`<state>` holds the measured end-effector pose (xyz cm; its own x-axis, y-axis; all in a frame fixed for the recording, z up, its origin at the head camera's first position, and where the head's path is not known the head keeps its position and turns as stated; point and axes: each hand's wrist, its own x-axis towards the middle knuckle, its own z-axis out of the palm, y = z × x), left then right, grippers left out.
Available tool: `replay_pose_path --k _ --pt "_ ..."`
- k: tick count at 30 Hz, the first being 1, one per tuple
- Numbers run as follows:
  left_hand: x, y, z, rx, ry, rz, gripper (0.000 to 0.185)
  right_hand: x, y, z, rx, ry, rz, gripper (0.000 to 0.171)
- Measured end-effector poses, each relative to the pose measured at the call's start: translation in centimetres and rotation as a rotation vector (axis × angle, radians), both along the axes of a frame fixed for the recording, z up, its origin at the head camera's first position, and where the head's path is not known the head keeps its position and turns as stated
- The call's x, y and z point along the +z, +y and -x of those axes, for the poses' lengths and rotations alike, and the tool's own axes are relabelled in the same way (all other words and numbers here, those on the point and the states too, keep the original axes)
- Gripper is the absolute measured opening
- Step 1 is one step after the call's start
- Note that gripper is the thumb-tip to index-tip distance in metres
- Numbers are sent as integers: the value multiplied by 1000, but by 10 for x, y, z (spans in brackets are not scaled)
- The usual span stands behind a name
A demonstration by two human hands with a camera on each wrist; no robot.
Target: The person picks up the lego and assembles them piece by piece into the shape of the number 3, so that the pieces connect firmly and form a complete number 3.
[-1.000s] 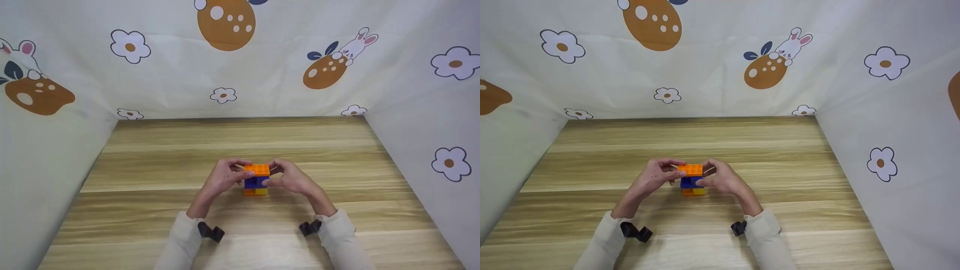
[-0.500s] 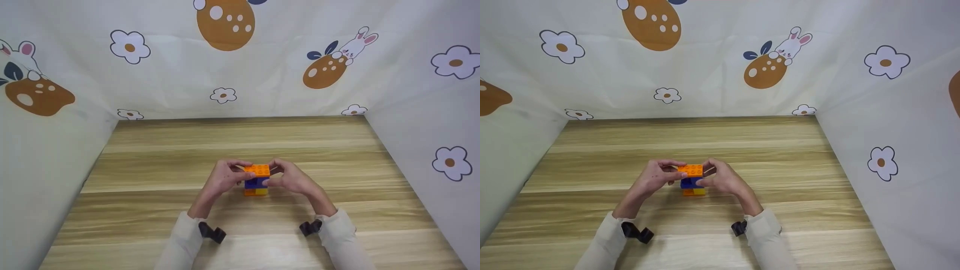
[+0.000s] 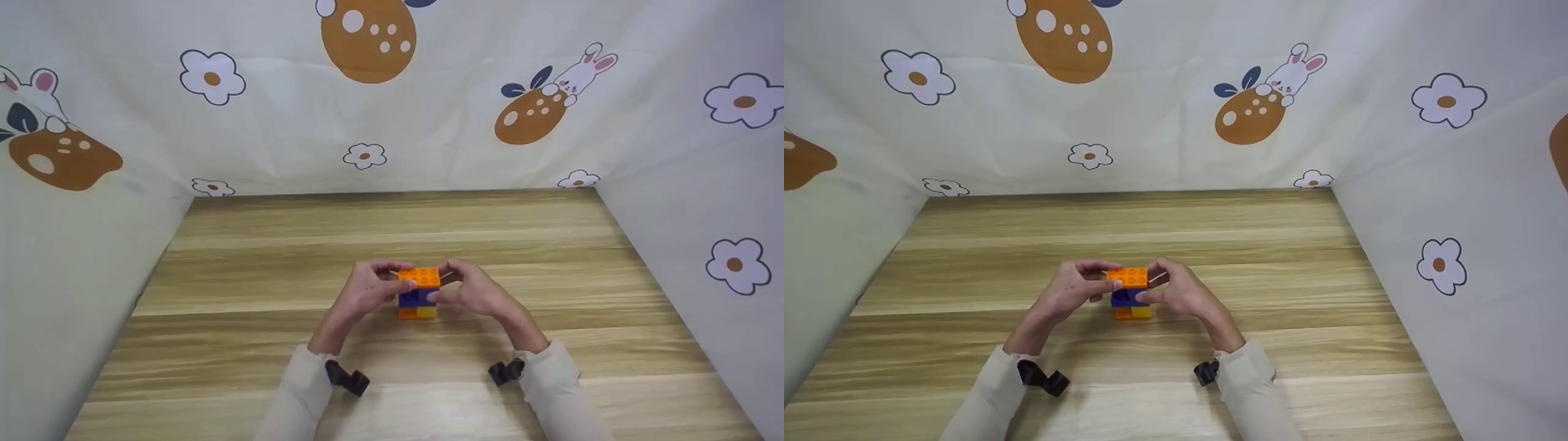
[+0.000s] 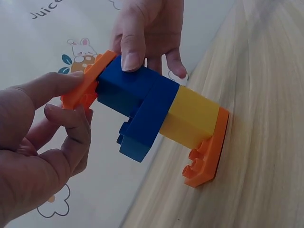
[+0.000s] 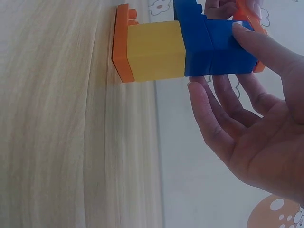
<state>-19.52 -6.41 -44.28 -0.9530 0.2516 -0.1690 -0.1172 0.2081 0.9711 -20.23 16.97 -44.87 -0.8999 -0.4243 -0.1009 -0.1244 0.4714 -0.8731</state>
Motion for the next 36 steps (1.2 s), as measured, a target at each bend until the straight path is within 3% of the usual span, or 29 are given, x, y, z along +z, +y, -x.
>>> replay_pose_path --k 8,17,24,32,36 --pt "-4 -1 0 -32 15 15 33 -1 -1 -2 -12 -20 2 36" --pt "-3 0 -1 15 54 45 32 -2 -3 0 10 1 19 35" --pt "3 3 -2 34 40 49 28 -3 -1 0 18 15 10 36" --pt "-1 3 -1 43 -6 41 30 -2 0 0 18 8 8 36" --pt "1 4 -3 49 9 63 29 -2 0 -2 18 11 13 36"
